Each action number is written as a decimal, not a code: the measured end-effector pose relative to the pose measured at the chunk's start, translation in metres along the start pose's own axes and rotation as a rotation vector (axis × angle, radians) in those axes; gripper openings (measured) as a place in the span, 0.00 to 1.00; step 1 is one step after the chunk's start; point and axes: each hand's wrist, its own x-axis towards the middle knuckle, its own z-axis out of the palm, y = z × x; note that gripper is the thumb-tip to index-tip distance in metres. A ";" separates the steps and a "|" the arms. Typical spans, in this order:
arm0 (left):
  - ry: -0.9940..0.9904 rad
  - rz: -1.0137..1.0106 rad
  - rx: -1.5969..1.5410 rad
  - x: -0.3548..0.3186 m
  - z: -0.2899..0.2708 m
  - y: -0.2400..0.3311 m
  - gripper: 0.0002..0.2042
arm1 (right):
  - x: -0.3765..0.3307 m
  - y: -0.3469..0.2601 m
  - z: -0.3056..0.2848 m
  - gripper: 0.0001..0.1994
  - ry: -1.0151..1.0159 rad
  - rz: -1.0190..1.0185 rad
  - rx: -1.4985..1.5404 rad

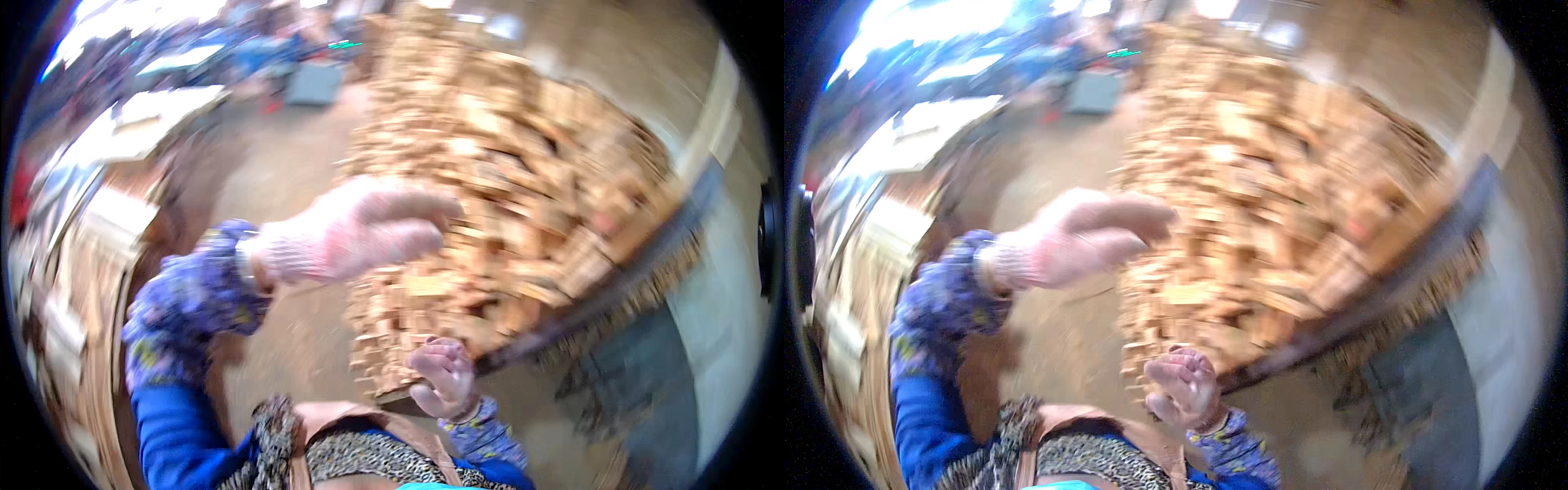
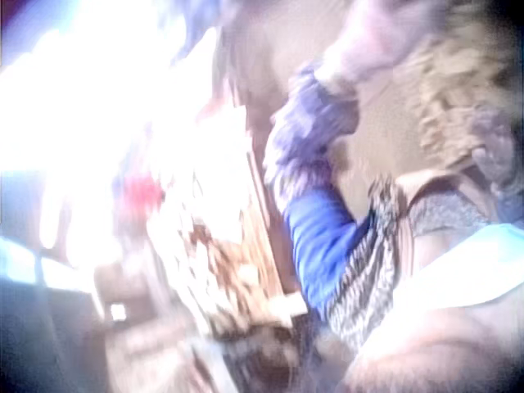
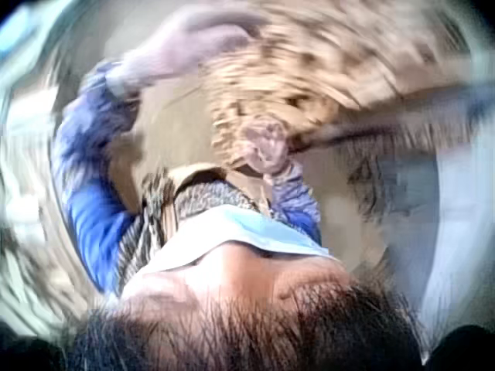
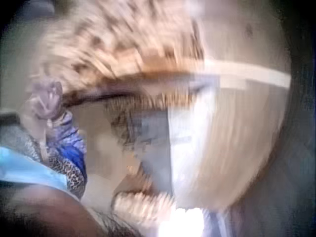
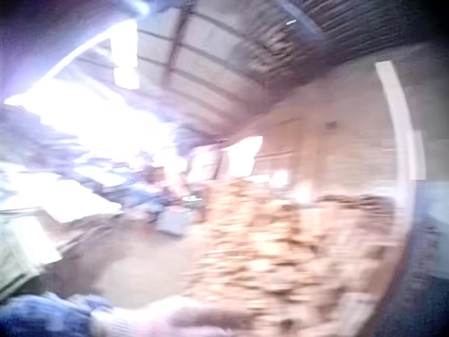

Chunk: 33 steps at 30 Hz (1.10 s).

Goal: The person picks up wooden planks from a large pile on the floor and arranges them into neat stacks on a nearby workbench. They handle the planks one by one, aligning them carefully to form organized bundles.

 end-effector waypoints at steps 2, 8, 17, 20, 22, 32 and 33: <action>0.046 -0.128 0.036 -0.053 -0.013 -0.083 0.22 | -0.035 0.009 0.122 0.20 0.257 0.570 0.667; 0.640 -0.953 0.090 -0.305 -0.018 -0.239 0.27 | -0.074 0.057 0.342 0.21 -0.355 1.101 0.784; 1.582 -1.151 -0.349 -0.524 -0.004 -0.353 0.26 | 0.104 0.151 0.529 0.20 -0.820 0.791 0.747; 1.812 -1.325 -0.347 -0.554 -0.016 -0.364 0.27 | 0.185 0.175 0.620 0.19 -0.831 0.480 0.693; 1.873 -1.481 -0.044 -0.577 -0.011 -0.375 0.29 | 0.244 0.160 0.662 0.19 -0.914 0.416 0.695; 1.309 -2.182 0.914 -0.717 -0.202 -0.381 0.41 | 0.474 -0.001 0.829 0.18 -0.755 -0.127 0.831; 1.257 -2.184 0.960 -0.732 -0.216 -0.392 0.43 | 0.455 -0.003 0.852 0.17 -0.780 -0.075 0.967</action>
